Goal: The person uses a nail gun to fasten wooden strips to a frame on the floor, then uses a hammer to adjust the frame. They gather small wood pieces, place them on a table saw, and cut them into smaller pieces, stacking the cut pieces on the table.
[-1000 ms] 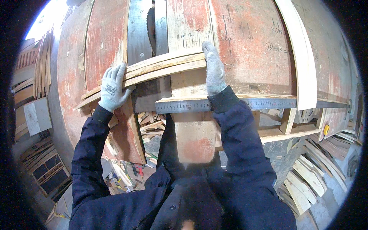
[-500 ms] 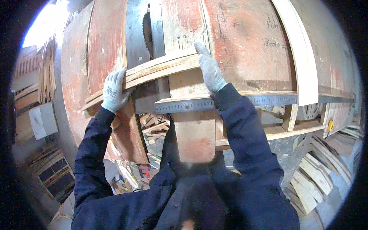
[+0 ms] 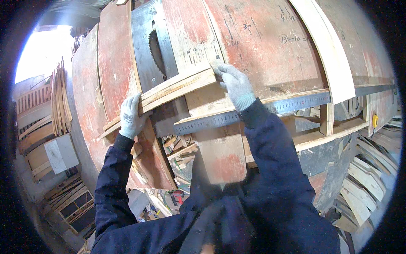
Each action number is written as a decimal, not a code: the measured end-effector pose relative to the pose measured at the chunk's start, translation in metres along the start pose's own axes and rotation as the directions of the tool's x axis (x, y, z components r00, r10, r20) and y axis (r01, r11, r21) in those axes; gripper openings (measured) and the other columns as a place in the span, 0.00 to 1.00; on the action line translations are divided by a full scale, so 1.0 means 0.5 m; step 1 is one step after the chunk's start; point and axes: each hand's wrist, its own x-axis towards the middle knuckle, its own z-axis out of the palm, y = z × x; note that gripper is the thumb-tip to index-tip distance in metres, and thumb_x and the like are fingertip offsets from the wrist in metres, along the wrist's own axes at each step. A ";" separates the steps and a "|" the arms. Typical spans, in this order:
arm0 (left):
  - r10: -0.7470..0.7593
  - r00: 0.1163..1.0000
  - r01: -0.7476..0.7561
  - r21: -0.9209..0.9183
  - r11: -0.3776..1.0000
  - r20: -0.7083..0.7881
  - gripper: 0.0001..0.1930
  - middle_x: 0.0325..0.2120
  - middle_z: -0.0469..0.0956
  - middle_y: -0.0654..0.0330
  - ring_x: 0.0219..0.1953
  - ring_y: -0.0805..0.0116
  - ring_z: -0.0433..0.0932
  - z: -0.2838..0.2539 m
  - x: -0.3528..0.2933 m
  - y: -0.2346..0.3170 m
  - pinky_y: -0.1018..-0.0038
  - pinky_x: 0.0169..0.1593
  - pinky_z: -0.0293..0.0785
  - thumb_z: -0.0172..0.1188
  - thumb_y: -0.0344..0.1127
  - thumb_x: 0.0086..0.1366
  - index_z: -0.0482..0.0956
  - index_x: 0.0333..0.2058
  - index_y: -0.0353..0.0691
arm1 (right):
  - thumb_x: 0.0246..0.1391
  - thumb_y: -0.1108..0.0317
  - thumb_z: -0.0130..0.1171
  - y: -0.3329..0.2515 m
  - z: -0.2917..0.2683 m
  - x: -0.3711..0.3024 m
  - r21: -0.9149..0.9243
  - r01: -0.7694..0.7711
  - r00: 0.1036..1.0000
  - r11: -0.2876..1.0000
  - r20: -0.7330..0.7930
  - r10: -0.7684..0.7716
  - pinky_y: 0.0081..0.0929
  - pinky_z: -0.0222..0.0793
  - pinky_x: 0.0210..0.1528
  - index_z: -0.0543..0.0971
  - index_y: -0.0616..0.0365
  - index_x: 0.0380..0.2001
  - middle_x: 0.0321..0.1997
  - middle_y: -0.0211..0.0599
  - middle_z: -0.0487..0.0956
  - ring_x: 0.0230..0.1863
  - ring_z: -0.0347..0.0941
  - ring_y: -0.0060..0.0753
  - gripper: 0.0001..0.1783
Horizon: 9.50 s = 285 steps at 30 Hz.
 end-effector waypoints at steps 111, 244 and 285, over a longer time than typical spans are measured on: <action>-0.067 0.998 0.067 0.022 0.998 0.004 0.37 0.56 0.76 0.52 0.60 0.49 0.73 -0.021 0.036 0.091 0.55 0.66 0.65 0.73 0.30 0.51 0.71 0.61 0.40 | 0.47 0.39 0.72 -0.040 0.011 0.017 -0.744 0.451 0.810 -0.493 0.573 -0.124 0.44 0.63 0.62 0.68 0.55 0.67 0.62 0.41 0.74 0.64 0.69 0.42 0.50; -0.113 0.986 0.086 0.211 0.974 0.120 0.42 0.56 0.75 0.50 0.59 0.48 0.73 -0.042 0.071 -0.131 0.55 0.65 0.67 0.75 0.35 0.53 0.67 0.67 0.39 | 0.52 0.45 0.73 -0.093 0.097 0.163 -0.740 0.567 0.770 -0.361 0.633 -0.087 0.45 0.65 0.65 0.70 0.58 0.63 0.58 0.44 0.76 0.62 0.71 0.47 0.43; -0.193 0.958 0.213 0.075 0.974 -0.211 0.43 0.68 0.64 0.43 0.71 0.39 0.62 -0.015 -0.198 -0.004 0.45 0.73 0.56 0.67 0.30 0.54 0.63 0.70 0.38 | 0.52 0.67 0.69 -0.064 -0.029 -0.053 -0.859 0.473 0.738 -0.196 0.508 -0.445 0.48 0.70 0.63 0.75 0.61 0.60 0.57 0.52 0.78 0.59 0.74 0.54 0.32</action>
